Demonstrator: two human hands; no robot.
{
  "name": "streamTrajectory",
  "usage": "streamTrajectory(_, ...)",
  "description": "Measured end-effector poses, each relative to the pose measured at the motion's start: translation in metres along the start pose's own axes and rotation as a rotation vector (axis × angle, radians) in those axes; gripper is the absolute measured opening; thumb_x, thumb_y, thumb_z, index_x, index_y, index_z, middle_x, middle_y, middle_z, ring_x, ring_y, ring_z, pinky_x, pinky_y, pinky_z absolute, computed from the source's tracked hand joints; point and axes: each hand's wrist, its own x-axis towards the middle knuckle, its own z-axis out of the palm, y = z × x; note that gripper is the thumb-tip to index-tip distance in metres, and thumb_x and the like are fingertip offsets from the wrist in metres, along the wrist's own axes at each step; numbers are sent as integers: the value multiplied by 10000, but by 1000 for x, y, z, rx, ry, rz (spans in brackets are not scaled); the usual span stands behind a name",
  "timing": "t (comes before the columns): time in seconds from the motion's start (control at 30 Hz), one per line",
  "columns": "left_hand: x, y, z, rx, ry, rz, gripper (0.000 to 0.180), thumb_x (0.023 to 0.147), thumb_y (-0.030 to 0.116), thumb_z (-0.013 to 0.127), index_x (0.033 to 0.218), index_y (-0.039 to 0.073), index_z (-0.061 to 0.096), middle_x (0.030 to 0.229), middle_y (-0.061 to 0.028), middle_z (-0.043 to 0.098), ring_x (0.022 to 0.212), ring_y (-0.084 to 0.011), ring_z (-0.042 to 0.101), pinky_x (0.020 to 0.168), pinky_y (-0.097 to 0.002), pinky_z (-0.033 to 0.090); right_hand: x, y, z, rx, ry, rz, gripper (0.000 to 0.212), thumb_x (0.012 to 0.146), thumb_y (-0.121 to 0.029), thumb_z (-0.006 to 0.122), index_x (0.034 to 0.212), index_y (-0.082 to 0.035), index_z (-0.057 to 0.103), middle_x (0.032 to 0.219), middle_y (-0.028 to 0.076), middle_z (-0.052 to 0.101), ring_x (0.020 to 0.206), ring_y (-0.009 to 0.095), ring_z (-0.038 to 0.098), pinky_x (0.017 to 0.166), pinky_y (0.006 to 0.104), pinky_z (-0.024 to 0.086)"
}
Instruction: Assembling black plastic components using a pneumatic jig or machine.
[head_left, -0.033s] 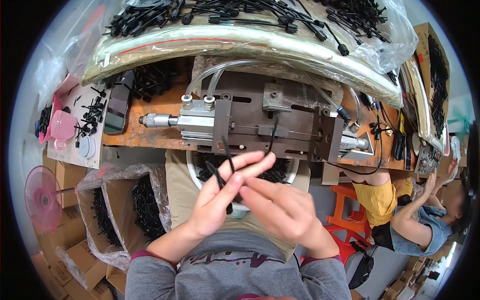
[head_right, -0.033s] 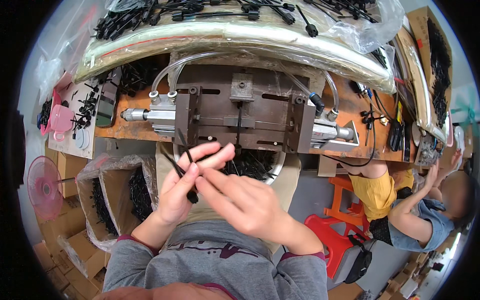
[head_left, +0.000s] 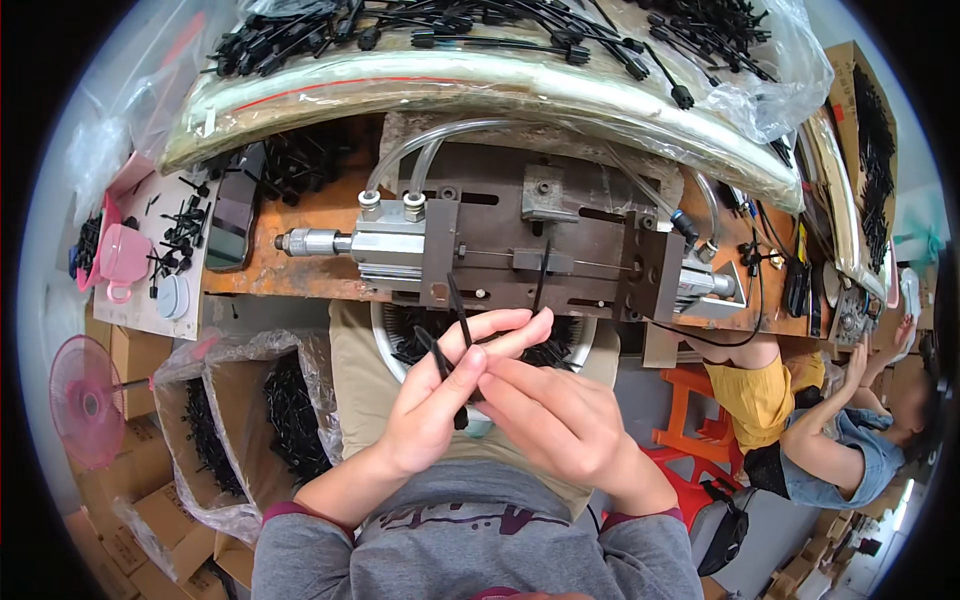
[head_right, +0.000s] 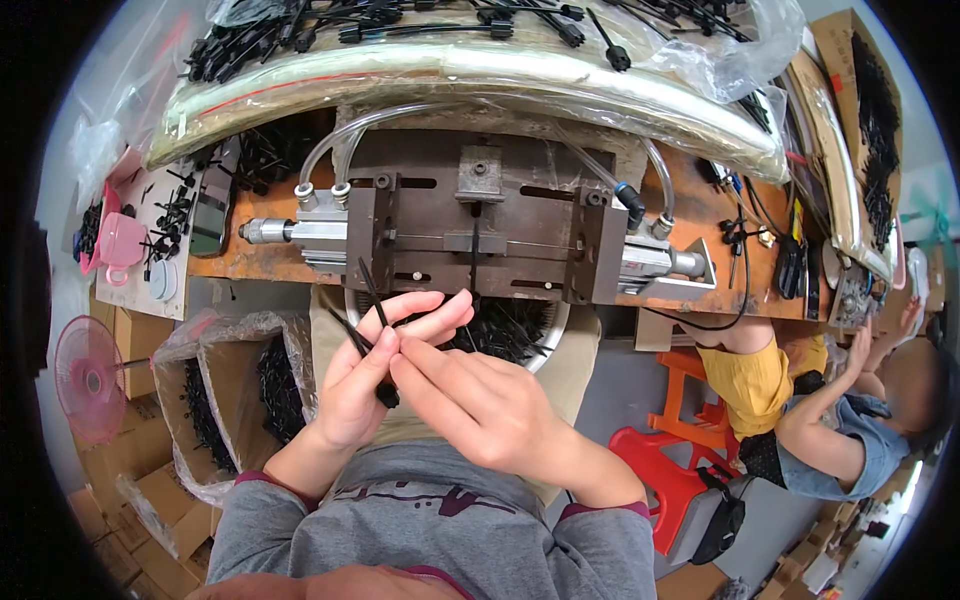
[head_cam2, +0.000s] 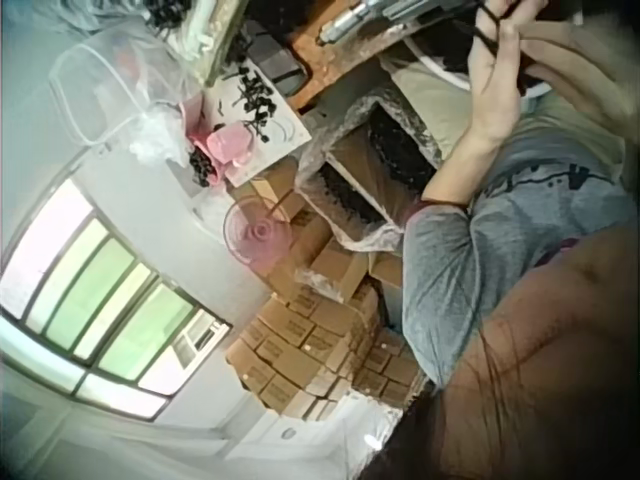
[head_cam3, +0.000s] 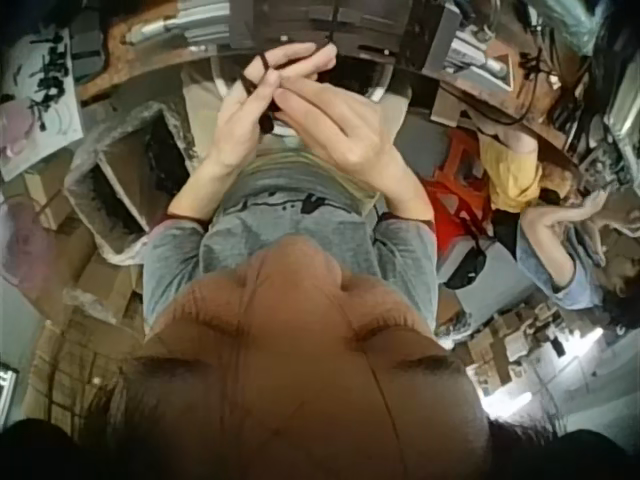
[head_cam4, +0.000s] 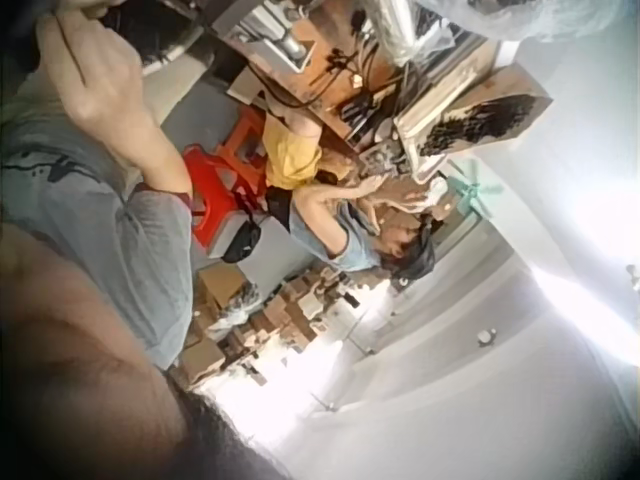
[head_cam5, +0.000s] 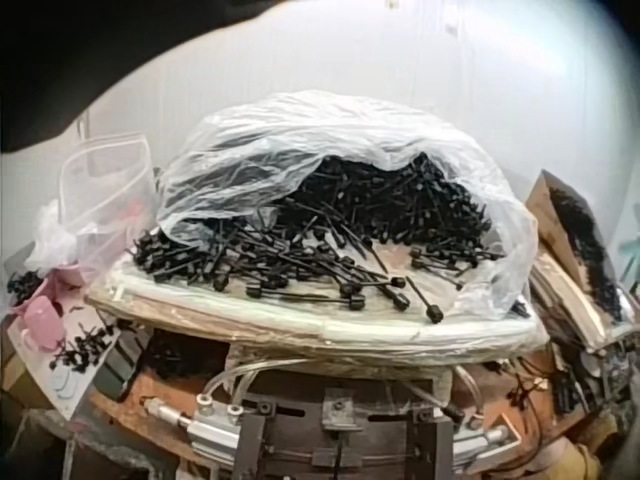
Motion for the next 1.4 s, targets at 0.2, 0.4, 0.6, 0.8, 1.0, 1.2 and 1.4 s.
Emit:
streamTrajectory(0.2,2,-5,-3,-99,-73,-47,487,1033,321,304,1326,-62,373,1374,-240,476,1278,-335,468,1093,-425,335,-5,-3,1,69,35,128,379,620,-1,782,987,21,686,954,116,659,747,218,668,618,299,545)
streamTrajectory(0.4,3,-8,1,-150,-100,-69,478,1038,323,293,1300,-60,410,1366,-238,481,1249,-323,497,1078,-422,353,-17,5,1,56,8,63,372,653,-17,735,1009,51,651,974,141,640,768,238,647,643,322,536)
streamTrajectory(0.6,1,-10,-5,-39,-25,-116,407,1052,295,307,1262,-14,468,1240,-144,575,1075,-191,576,932,-327,459,-29,2,2,33,134,96,352,653,2,719,996,50,655,1025,149,644,859,262,654,673,330,533)
streamTrajectory(0.8,4,-26,13,-230,167,-202,321,1051,276,318,1121,17,495,1082,-140,612,827,-139,597,578,-251,501,-23,5,6,-44,107,91,381,604,22,748,978,12,678,1061,125,651,862,266,643,739,330,513)
streamTrajectory(1.0,-5,-8,0,27,195,-102,272,1041,292,383,1033,70,540,608,14,508,487,-13,359,448,-165,266,-50,-2,10,106,239,337,227,657,76,735,851,-18,662,878,101,666,710,227,631,624,294,490)
streamTrajectory(1.2,-28,-18,-32,235,250,-197,195,1001,195,503,951,26,588,657,54,503,565,-16,419,531,-172,331,-138,11,59,179,-184,630,110,735,-7,737,816,-11,662,749,79,616,601,209,609,542,309,493)
streamTrajectory(1.4,-43,-53,-51,354,338,-330,196,988,195,528,927,27,608,645,52,504,565,-20,423,521,-183,330,-182,4,116,-116,-466,592,170,759,-144,699,773,-43,563,774,95,571,541,266,616,484,361,513)
